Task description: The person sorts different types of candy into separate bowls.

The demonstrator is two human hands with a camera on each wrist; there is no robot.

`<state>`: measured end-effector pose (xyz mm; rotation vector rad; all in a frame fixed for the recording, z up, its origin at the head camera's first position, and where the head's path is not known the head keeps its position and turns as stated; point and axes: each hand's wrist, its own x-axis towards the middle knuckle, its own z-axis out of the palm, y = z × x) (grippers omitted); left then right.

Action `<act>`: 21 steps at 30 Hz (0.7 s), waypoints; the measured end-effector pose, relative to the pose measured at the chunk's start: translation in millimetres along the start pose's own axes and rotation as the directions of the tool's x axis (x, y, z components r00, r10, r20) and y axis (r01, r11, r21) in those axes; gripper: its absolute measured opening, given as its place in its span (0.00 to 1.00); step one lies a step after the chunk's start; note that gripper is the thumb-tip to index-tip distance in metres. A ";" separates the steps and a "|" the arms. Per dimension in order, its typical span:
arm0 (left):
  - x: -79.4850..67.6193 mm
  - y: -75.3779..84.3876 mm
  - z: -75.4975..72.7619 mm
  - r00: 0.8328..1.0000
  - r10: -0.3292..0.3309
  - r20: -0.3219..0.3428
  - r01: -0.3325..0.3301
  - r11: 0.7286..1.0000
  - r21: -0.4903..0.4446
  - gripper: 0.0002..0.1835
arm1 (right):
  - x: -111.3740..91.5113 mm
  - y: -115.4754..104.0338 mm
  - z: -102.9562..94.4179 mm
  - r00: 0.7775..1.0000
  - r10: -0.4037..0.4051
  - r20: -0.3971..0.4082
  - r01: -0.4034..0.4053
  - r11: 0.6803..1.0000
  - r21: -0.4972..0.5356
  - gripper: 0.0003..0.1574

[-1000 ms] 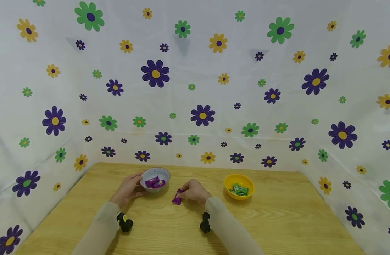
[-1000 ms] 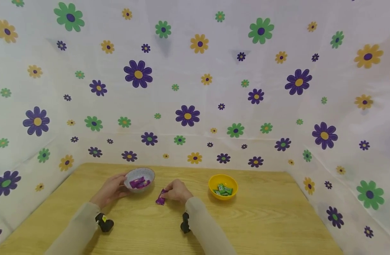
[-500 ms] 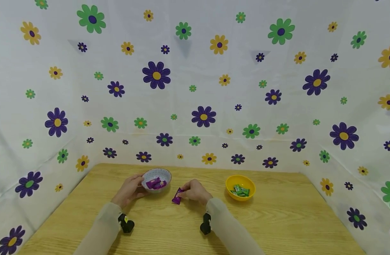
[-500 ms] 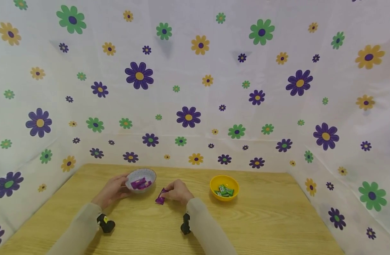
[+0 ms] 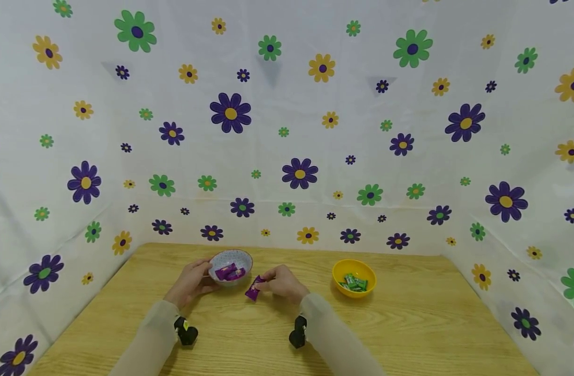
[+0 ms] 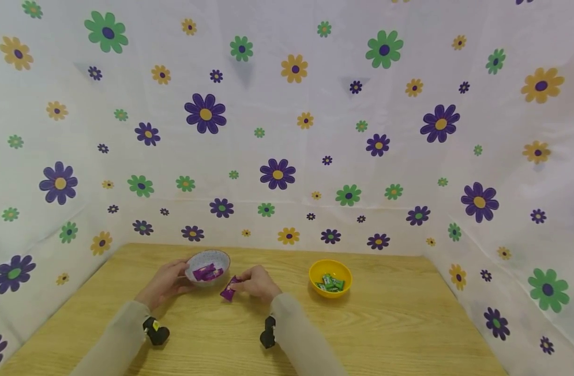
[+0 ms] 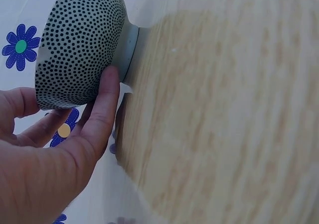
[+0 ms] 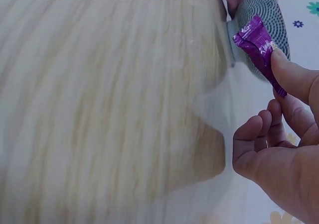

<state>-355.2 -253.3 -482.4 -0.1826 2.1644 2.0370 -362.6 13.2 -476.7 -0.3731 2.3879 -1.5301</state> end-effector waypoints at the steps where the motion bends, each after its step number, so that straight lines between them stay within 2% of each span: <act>1: -0.3 0.1 0.2 1.000 0.000 -0.001 0.000 1.000 -0.003 0.29 | -0.9 -2.0 1.0 1.000 0.000 0.003 0.000 1.000 0.008 0.12; 7: -2.0 0.6 1.8 1.000 0.013 0.005 -0.013 1.000 -0.019 0.29 | -3.5 -11.8 3.4 0.999 -0.025 0.028 0.023 0.997 0.069 0.11; 11: -1.9 0.7 2.0 1.000 0.020 0.007 -0.020 1.000 -0.010 0.29 | -1.6 -16.6 3.7 0.999 -0.048 0.006 0.047 0.993 0.107 0.10; 21: -1.5 0.7 2.7 1.000 0.026 0.002 -0.026 1.000 -0.003 0.29 | 7.4 -28.5 17.1 0.981 -0.099 -0.164 0.125 0.980 0.156 0.11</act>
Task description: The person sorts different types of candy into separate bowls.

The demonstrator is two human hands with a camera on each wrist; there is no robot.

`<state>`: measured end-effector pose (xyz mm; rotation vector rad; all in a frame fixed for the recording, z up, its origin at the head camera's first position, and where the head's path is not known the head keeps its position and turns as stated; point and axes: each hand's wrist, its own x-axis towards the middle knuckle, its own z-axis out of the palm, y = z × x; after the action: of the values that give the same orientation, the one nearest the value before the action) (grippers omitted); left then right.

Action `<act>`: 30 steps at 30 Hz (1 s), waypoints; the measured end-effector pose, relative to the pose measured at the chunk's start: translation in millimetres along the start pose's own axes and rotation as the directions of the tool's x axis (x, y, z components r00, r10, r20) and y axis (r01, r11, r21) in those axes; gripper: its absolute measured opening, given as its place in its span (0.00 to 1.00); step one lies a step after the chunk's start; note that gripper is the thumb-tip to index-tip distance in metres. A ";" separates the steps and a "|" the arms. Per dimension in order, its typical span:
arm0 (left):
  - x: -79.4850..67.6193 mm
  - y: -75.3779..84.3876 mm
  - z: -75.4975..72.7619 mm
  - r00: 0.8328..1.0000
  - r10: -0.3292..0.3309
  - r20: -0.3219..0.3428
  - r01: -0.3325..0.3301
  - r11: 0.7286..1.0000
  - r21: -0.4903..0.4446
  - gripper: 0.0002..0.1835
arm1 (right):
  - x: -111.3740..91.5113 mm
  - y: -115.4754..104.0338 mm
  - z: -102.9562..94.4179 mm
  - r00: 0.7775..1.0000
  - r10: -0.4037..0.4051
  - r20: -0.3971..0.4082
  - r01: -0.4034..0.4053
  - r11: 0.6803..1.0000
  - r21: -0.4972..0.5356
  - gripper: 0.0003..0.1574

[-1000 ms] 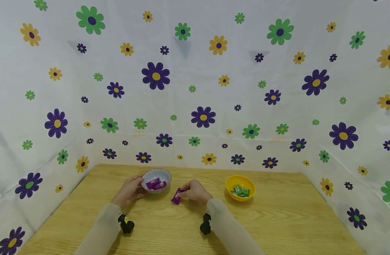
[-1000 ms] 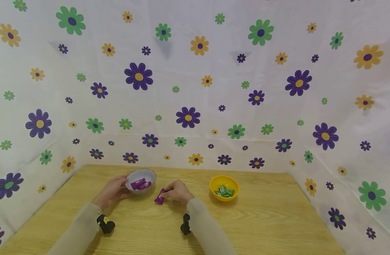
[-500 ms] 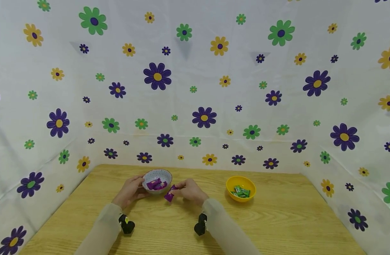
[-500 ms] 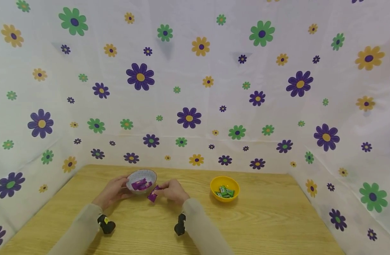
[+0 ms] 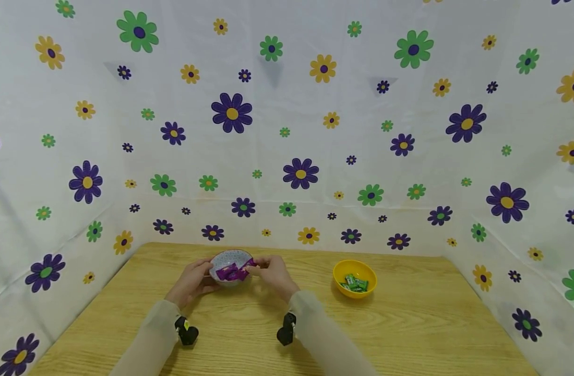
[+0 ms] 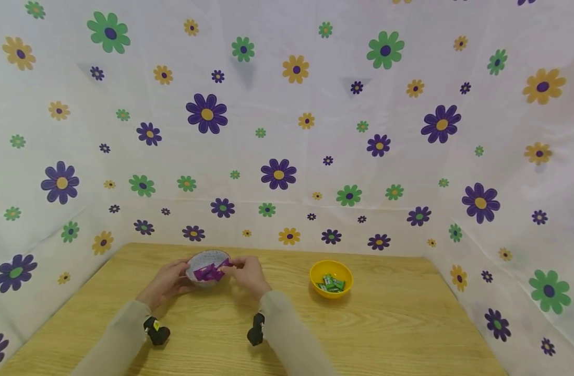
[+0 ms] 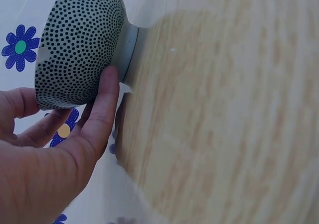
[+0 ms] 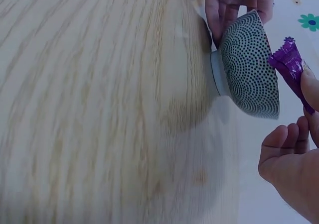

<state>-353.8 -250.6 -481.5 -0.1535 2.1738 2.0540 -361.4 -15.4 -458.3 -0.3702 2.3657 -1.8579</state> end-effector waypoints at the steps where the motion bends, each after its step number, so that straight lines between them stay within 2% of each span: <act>1: -0.2 0.1 0.1 1.000 -0.001 -0.002 0.001 1.000 -0.004 0.29 | 0.9 -0.3 2.1 1.000 -0.002 -0.010 0.002 1.000 0.000 0.11; 8: -2.6 0.5 1.0 1.000 0.001 0.003 -0.001 1.000 -0.006 0.29 | 4.7 -2.6 14.9 0.997 0.011 -0.080 -0.009 1.000 0.020 0.18; 11: -3.6 0.7 1.9 1.000 0.006 0.007 -0.006 1.000 -0.007 0.29 | 3.5 -2.9 19.3 0.995 -0.009 -0.096 0.009 1.000 -0.001 0.17; 16: -4.8 0.6 4.2 1.000 0.005 0.003 -0.005 1.000 -0.002 0.29 | -1.1 -1.4 19.1 0.997 -0.058 -0.059 0.056 0.998 -0.033 0.11; 22: -3.1 0.8 4.4 1.000 0.002 0.007 -0.002 1.000 -0.009 0.29 | -3.8 1.9 10.1 0.997 -0.070 0.030 0.071 0.997 -0.027 0.12; 26: -1.8 0.2 3.3 1.000 -0.002 0.004 0.002 1.000 -0.018 0.29 | -3.3 3.9 4.5 0.999 -0.041 0.017 0.041 0.999 0.006 0.13; 30: -2.0 -1.3 2.1 1.000 -0.007 -0.001 0.007 1.000 -0.005 0.29 | -3.4 7.7 0.7 0.999 -0.047 0.011 0.047 0.998 0.043 0.13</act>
<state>-351.6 -248.7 -482.5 -0.1619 2.1655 2.0568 -358.9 -13.5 -466.1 -0.4354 2.3254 -1.9174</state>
